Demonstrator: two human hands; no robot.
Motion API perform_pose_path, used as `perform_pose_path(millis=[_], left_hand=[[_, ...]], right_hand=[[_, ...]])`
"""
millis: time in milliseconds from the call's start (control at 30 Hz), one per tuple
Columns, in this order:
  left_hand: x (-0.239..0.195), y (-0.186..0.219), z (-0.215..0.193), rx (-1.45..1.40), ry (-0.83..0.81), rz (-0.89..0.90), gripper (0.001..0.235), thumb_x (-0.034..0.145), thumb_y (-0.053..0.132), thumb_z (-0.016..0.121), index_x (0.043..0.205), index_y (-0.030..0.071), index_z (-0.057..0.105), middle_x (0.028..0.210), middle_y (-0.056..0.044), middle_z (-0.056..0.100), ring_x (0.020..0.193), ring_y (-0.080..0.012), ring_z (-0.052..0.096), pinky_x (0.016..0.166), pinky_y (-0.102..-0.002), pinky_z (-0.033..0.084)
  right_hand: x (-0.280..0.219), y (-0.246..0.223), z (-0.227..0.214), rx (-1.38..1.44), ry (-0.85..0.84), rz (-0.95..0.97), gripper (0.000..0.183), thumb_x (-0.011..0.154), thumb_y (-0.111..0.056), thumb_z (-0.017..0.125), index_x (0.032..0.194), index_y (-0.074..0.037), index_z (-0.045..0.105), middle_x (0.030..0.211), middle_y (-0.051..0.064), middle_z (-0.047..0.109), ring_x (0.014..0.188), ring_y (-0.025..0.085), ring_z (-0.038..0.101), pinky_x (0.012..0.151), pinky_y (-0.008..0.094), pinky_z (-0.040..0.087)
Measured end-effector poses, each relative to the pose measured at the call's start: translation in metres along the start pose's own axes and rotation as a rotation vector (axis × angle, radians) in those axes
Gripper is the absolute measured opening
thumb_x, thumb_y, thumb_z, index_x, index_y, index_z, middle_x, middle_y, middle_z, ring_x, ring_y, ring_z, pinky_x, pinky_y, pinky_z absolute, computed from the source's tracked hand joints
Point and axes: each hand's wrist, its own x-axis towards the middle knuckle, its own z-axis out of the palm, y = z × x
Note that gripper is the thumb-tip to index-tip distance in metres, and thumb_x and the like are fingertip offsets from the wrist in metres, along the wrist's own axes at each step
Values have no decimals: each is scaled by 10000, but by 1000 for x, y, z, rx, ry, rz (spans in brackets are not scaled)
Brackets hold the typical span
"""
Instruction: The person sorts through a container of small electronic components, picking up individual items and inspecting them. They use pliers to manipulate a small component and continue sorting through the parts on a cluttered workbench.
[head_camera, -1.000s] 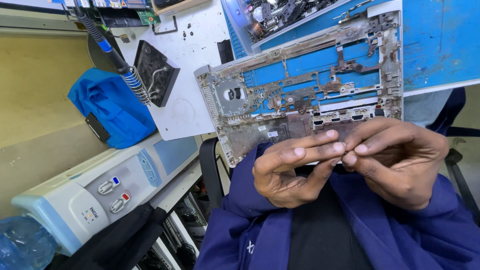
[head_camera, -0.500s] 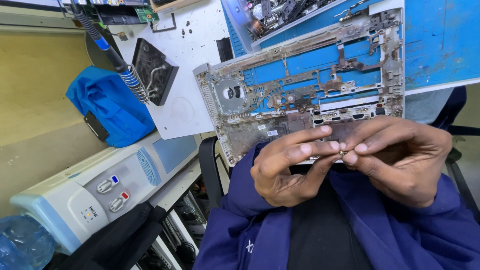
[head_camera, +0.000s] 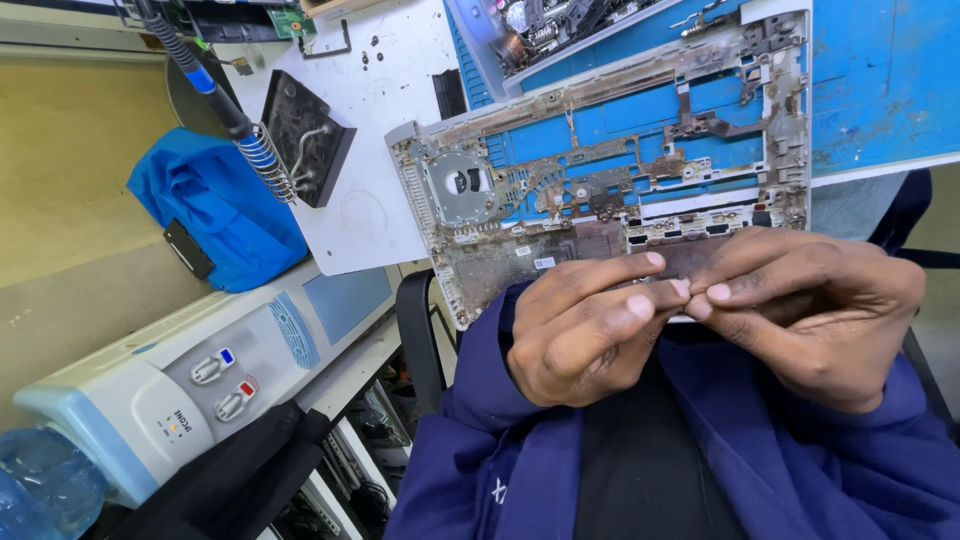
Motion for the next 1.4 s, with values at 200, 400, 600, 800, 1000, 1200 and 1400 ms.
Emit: perform_pose_path(millis=[200,400,600,800,1000,1200,1400], left_hand=[[0,-5,1,56,-2,119,289,1073,19,638,1293,94,466,1084,-100,750,954,-334,799,774,-399,674],[1,-3,2,50,-35,104,300,1074,4,631,1296,86,446,1039,-108,741,933,-329,776,796,-399,665],[3,-1,-4,54,-31,67,203,1111,47,551,1290,55,456,1001,-146,695,858,-361,747,785,-423,667],[23,6,-68,202,194,-108,45,1047,36,499,1088,52,496,958,-147,616,841,-312,632,794,-420,611],[42,-69,-128,685,61,-326,158,1124,100,492,1271,68,539,1160,-123,612,995,-261,617,884,-403,556],[54,-131,-138,730,-183,-224,281,1044,-62,594,1266,96,527,1081,-118,664,965,-287,677,797,-455,574],[76,-174,-132,780,-224,-111,309,923,-118,649,1118,85,522,898,-95,648,780,-292,657,622,-399,501]], right_hand=[[-2,2,-2,-5,-5,11,157,776,9,795,864,-28,670,944,204,737,848,256,785,781,303,675],[-8,1,-1,-7,23,67,178,770,55,799,859,-6,657,966,231,728,855,246,776,748,243,644],[-8,0,-2,-50,15,72,181,804,30,780,849,-23,613,947,214,709,825,237,755,705,248,604],[-29,22,-30,-61,-14,34,264,922,41,670,1033,-105,479,987,145,639,896,184,728,801,210,674],[-58,53,-51,-28,105,85,200,1063,-5,558,1174,-106,425,1143,158,557,968,229,638,838,245,616],[-78,89,-81,28,118,112,229,1164,-11,502,1265,-213,472,1253,73,547,1068,207,591,880,233,583],[-97,156,-108,150,175,120,275,1123,-55,543,1281,-279,525,1222,56,542,1006,164,603,812,195,584]])
